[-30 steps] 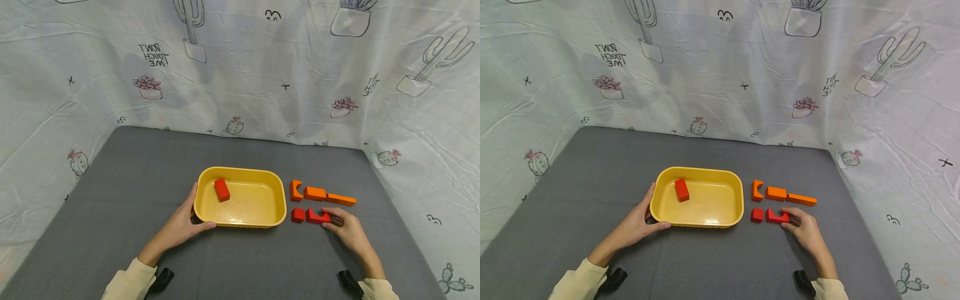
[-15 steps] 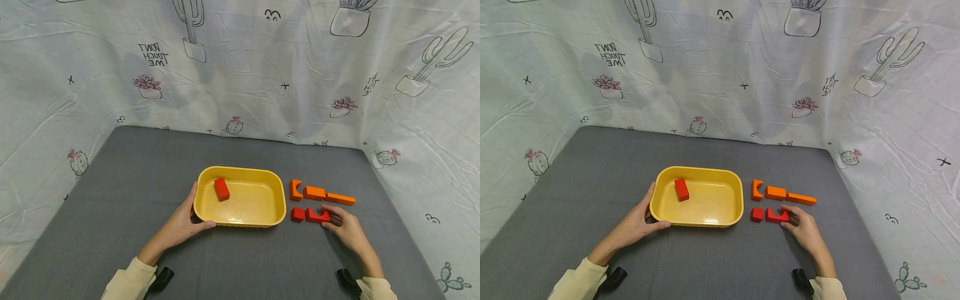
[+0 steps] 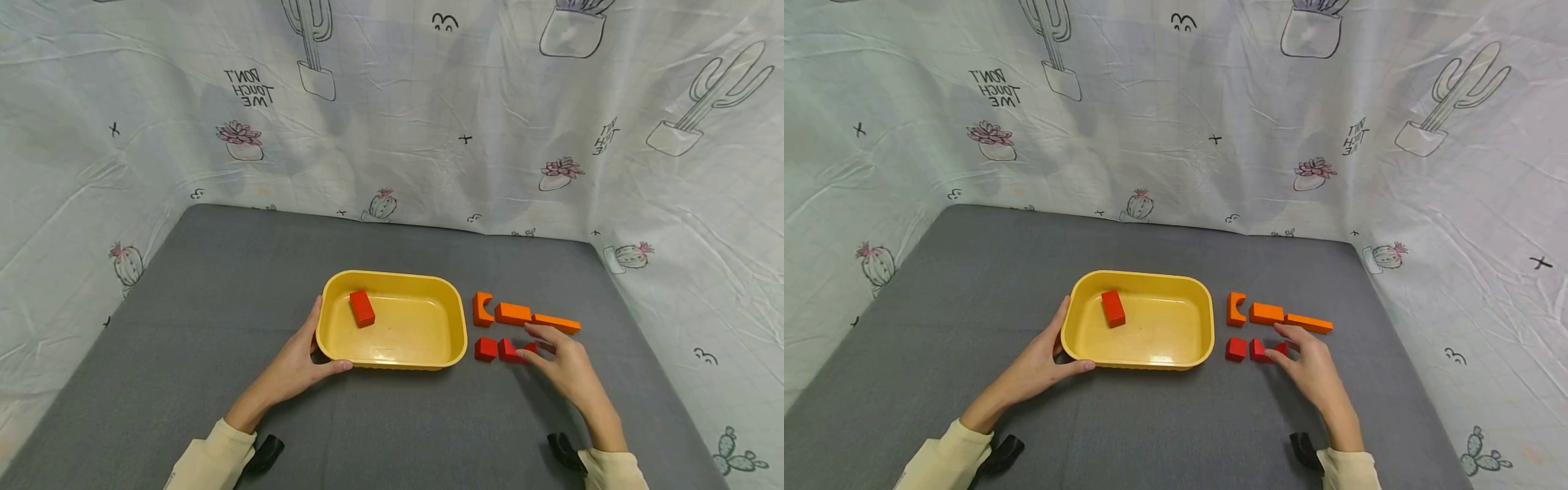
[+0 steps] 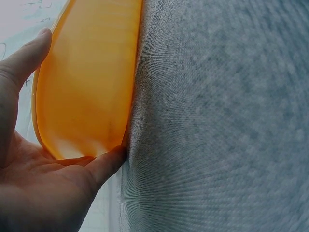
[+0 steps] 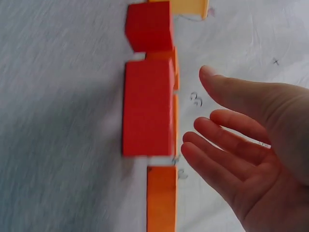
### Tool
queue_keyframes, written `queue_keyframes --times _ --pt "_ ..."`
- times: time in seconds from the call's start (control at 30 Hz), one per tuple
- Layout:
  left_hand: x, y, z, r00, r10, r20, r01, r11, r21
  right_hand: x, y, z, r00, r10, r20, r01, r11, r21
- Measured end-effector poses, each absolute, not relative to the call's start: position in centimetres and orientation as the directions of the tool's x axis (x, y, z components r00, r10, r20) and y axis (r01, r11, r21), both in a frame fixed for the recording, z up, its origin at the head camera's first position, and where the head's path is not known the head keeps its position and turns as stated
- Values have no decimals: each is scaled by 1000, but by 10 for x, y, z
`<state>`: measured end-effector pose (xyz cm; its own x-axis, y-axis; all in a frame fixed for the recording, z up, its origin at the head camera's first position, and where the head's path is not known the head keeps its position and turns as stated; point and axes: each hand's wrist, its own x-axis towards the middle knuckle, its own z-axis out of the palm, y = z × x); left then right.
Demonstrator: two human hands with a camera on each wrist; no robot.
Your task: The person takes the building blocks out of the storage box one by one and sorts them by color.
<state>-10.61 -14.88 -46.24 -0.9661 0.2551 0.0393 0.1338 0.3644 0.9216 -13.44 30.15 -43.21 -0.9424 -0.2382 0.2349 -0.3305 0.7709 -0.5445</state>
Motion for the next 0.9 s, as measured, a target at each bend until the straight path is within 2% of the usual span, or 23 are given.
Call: queue_keyframes --times 0.27,0.5,0.77,0.9 --pt "-106 -148 -464 -965 257 44 140 371 918 -138 279 -425 -945 -210 250 -321 740 -590" --pt "-106 -148 -462 -966 254 39 138 384 913 -143 254 -417 -918 -222 330 -389 667 -635" --pt "-104 -149 -464 -964 260 50 147 369 917 -148 203 -423 -885 -184 429 -445 610 -656" --pt "-105 -149 -464 -966 254 48 142 366 920 -149 177 -426 -882 -180 436 -456 565 -688"
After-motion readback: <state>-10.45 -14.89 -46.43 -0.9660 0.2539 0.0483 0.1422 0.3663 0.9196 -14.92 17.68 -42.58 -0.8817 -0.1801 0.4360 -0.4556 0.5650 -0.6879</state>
